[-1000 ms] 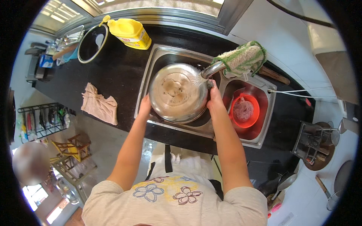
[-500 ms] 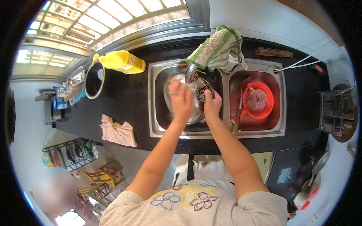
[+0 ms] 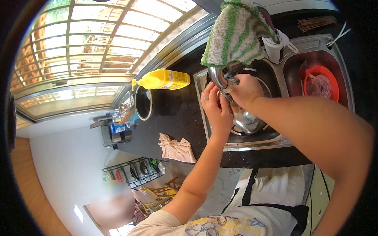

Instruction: The person scrubs a stainless steel pot with a steel wool pad under running water, rinses it, and sets it aside. They then repeat the process with a second stainless steel pot, scrubbing and rinsing it thoroughly before placing it next to the first.

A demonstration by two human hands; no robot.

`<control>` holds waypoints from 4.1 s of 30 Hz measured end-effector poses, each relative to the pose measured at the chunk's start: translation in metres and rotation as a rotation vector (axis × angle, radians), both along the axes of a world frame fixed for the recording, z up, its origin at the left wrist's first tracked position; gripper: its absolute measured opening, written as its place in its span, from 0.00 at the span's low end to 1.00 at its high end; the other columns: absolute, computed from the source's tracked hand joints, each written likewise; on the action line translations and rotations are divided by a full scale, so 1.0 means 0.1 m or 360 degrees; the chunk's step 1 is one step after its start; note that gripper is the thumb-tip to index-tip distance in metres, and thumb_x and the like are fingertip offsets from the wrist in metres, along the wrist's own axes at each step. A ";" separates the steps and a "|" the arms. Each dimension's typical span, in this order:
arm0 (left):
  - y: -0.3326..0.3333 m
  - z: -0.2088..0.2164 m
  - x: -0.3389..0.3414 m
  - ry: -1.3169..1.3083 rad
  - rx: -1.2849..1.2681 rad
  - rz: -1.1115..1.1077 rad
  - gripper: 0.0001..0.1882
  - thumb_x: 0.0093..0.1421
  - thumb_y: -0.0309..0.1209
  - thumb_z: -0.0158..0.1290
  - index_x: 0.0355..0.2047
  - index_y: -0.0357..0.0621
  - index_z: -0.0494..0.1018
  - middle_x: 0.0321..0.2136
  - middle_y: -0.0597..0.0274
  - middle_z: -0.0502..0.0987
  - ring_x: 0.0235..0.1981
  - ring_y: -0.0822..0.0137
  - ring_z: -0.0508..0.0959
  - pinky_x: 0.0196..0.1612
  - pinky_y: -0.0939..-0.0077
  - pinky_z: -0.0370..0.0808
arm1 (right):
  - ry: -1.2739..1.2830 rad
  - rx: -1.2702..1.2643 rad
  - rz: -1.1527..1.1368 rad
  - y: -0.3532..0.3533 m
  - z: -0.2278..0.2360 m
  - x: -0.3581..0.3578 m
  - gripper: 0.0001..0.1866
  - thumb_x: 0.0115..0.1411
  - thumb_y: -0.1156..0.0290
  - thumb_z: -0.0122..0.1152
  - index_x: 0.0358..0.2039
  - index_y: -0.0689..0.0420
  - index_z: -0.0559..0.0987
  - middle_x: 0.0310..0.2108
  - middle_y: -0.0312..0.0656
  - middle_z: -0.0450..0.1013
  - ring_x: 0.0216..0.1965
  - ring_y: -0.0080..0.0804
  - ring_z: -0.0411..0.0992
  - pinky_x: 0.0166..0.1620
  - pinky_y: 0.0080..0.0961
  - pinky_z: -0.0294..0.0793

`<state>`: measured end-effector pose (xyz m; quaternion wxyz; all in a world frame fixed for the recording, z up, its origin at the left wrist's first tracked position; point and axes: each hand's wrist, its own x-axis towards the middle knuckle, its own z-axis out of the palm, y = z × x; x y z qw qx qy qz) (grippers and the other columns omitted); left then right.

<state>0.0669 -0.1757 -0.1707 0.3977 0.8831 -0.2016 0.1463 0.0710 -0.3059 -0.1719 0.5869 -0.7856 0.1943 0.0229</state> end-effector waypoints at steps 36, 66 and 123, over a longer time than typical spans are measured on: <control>0.81 -0.11 0.41 0.1187 -0.0427 -0.0183 0.18 0.53 0.41 0.63 0.24 0.38 0.73 0.19 0.65 0.76 0.18 0.77 0.72 0.20 0.82 0.64 | -0.0365 -0.0030 0.0505 0.03 -0.30 0.04 0.17 0.52 0.63 0.61 0.33 0.66 0.76 0.26 0.49 0.74 0.30 0.43 0.73 0.37 0.31 0.70; 0.76 -0.56 -0.47 0.0854 -0.1602 0.1045 0.19 0.60 0.34 0.52 0.14 0.39 0.70 0.13 0.73 0.68 0.16 0.81 0.65 0.19 0.80 0.60 | -0.0799 -0.0601 0.0548 0.44 -0.24 -0.21 0.18 0.61 0.72 0.49 0.51 0.65 0.64 0.56 0.54 0.61 0.59 0.52 0.59 0.63 0.39 0.55; 0.64 -0.73 -0.60 0.1096 -0.2011 0.1295 0.19 0.58 0.35 0.49 0.13 0.39 0.68 0.08 0.67 0.67 0.08 0.75 0.65 0.13 0.77 0.58 | -0.1046 -0.0664 0.0710 0.34 -0.24 -0.20 0.10 0.56 0.76 0.52 0.40 0.61 0.73 0.46 0.48 0.68 0.53 0.46 0.64 0.62 0.48 0.53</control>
